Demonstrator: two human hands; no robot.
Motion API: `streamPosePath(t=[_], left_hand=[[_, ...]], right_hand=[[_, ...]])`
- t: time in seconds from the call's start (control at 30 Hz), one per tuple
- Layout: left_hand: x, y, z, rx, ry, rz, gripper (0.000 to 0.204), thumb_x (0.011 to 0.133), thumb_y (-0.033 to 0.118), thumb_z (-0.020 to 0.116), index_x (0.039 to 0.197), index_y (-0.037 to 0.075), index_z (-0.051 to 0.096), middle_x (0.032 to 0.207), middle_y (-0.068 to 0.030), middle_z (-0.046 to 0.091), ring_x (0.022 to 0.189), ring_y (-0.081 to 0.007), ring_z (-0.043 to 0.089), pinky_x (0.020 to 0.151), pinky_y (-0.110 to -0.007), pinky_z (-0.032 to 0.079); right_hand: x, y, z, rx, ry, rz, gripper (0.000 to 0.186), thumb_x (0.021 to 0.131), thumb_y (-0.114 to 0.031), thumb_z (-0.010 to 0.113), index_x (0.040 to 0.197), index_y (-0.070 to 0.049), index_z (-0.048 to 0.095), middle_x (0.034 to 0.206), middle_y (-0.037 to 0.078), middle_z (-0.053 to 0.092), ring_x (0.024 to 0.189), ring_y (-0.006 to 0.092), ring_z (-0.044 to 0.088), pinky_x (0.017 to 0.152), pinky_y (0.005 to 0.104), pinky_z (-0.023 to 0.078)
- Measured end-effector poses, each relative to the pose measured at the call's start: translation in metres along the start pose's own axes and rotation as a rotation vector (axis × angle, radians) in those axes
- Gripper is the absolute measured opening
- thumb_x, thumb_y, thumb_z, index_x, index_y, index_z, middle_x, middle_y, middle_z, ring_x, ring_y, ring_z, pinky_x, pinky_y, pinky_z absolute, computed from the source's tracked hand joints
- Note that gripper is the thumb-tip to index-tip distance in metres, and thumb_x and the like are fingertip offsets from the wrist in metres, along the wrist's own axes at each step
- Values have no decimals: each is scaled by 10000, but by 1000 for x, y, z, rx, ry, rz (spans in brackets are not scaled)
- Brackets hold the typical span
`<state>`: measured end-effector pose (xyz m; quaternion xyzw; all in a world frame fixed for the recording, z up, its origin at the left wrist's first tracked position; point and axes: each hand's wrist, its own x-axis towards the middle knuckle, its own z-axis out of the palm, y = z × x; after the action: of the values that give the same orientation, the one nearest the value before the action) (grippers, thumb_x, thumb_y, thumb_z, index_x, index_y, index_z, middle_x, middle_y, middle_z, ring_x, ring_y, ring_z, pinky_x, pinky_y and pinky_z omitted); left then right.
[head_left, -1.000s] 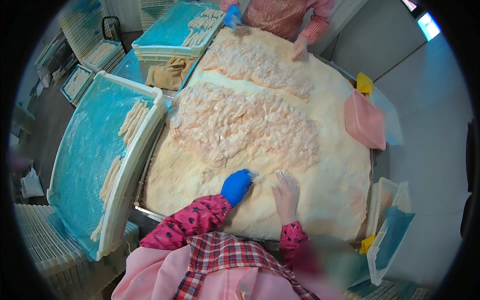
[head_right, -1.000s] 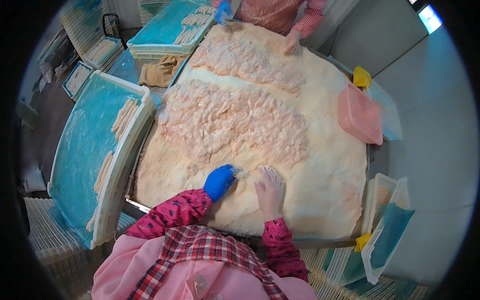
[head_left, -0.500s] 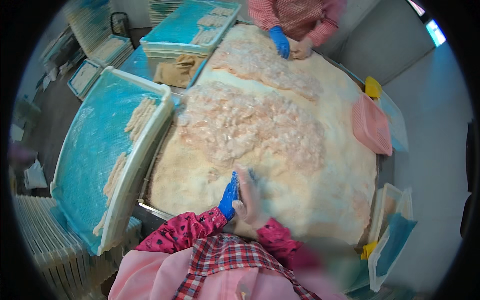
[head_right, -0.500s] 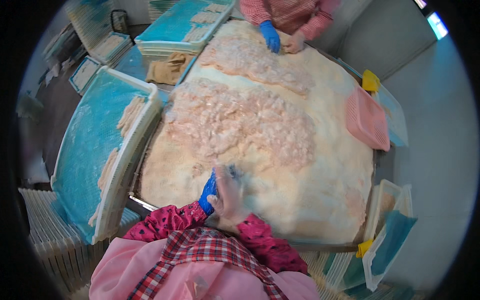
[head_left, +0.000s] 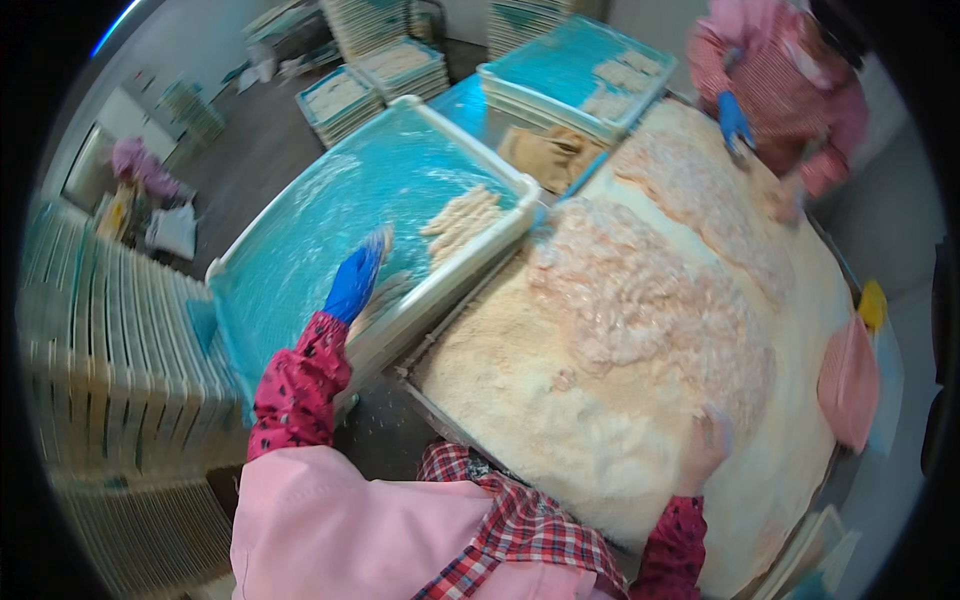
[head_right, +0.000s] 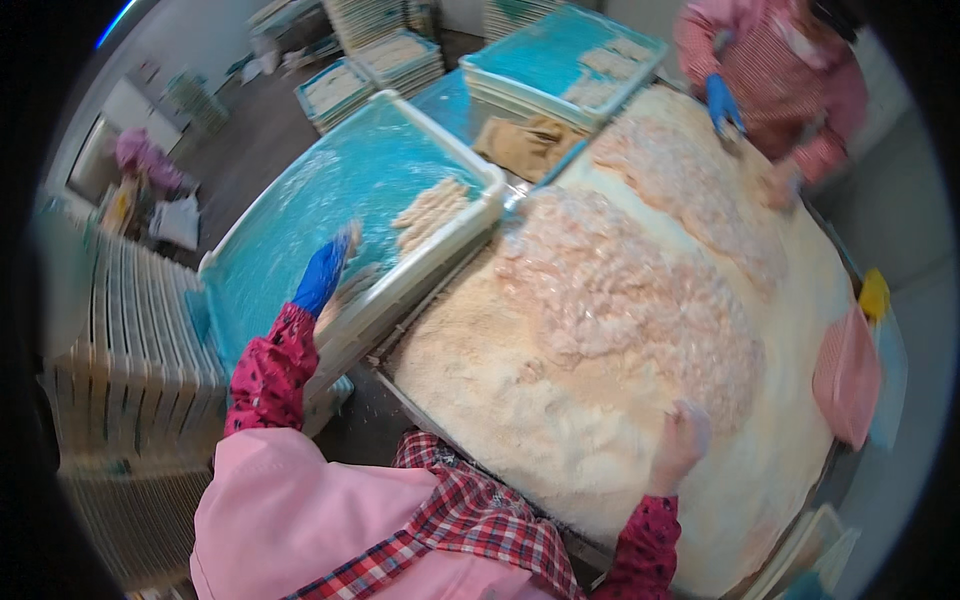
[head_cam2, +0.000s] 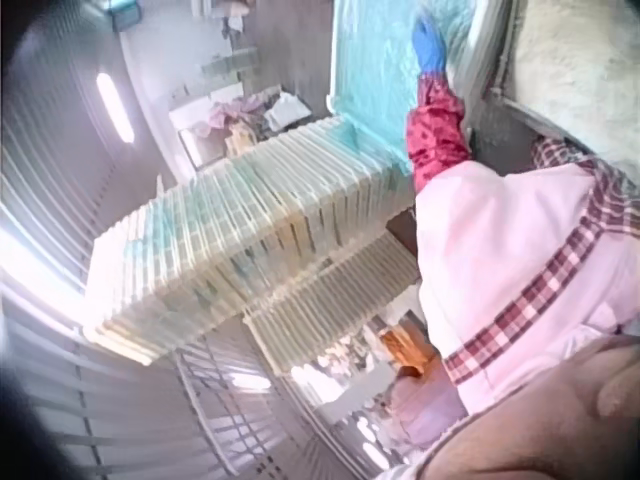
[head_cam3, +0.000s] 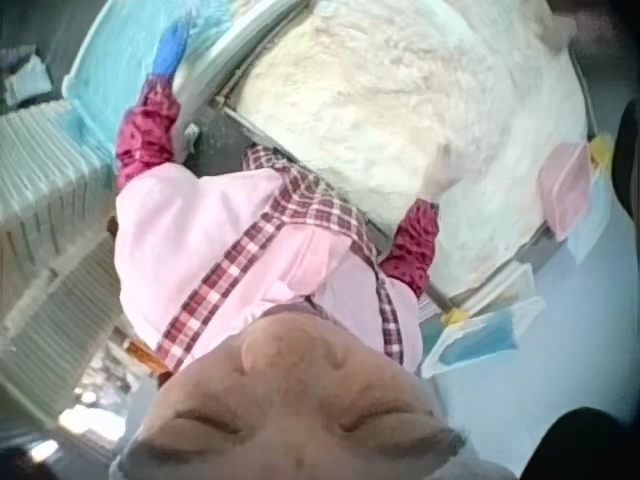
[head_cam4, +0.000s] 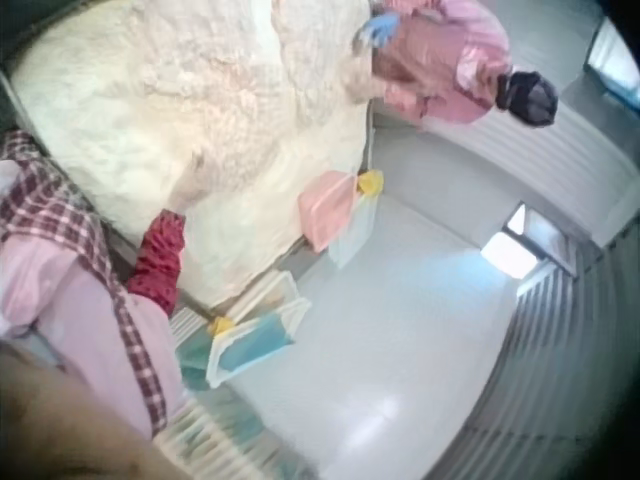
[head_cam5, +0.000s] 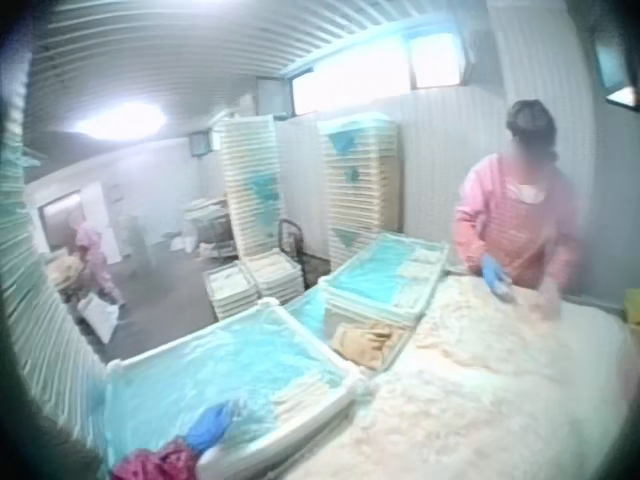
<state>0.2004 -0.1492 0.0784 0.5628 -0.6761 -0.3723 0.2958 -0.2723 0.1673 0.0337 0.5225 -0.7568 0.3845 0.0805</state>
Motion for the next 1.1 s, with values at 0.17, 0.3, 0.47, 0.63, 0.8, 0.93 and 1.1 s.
streamPosePath(t=[0.17,0.3,0.47,0.63,0.8,0.93,1.1], left_hand=[[-37,42,70,0,64,381,367,873,142,585,1220,35,530,1236,-143,540,1148,-274,497,964,-356,379],[-76,65,160,209,-268,584,420,810,178,649,1201,63,547,1133,-164,574,1009,-343,544,886,-399,430],[-109,65,255,268,-499,591,407,774,185,637,1172,130,575,1041,-150,600,886,-331,567,773,-421,466],[-115,65,257,-466,-486,44,286,885,103,572,1170,79,565,1072,-108,628,963,-170,591,825,-275,461],[-106,81,221,-31,-708,365,380,796,-24,527,1152,93,592,1006,-133,633,868,-272,612,786,-335,479],[-104,73,221,111,-570,571,367,790,88,591,1156,123,594,995,-128,630,864,-333,587,759,-400,474],[-122,79,265,266,-601,766,377,803,190,626,1169,117,576,1000,-116,621,871,-328,586,769,-391,472]], right_hand=[[-4,-48,0,129,-505,-307,174,757,-28,597,925,-37,642,945,128,642,884,301,604,794,388,460],[-31,-6,-10,-5,-131,432,214,768,-38,590,979,-43,630,930,156,628,891,330,586,798,396,457],[-47,-80,44,-42,-397,97,299,789,-68,582,1087,-41,583,886,160,608,844,322,574,755,421,456],[-38,-75,22,279,-75,350,258,795,-51,571,1050,-46,609,950,150,611,938,281,588,816,374,467],[-22,-64,-9,-60,-876,56,293,781,-84,606,1067,-21,604,1065,142,597,1005,297,557,886,362,433],[-45,-42,-5,103,-456,188,343,742,-152,650,1068,-57,601,985,146,606,963,294,559,857,374,434],[-42,-74,35,-86,-562,56,397,738,-113,637,1120,-31,567,995,151,602,953,311,552,846,384,434]])
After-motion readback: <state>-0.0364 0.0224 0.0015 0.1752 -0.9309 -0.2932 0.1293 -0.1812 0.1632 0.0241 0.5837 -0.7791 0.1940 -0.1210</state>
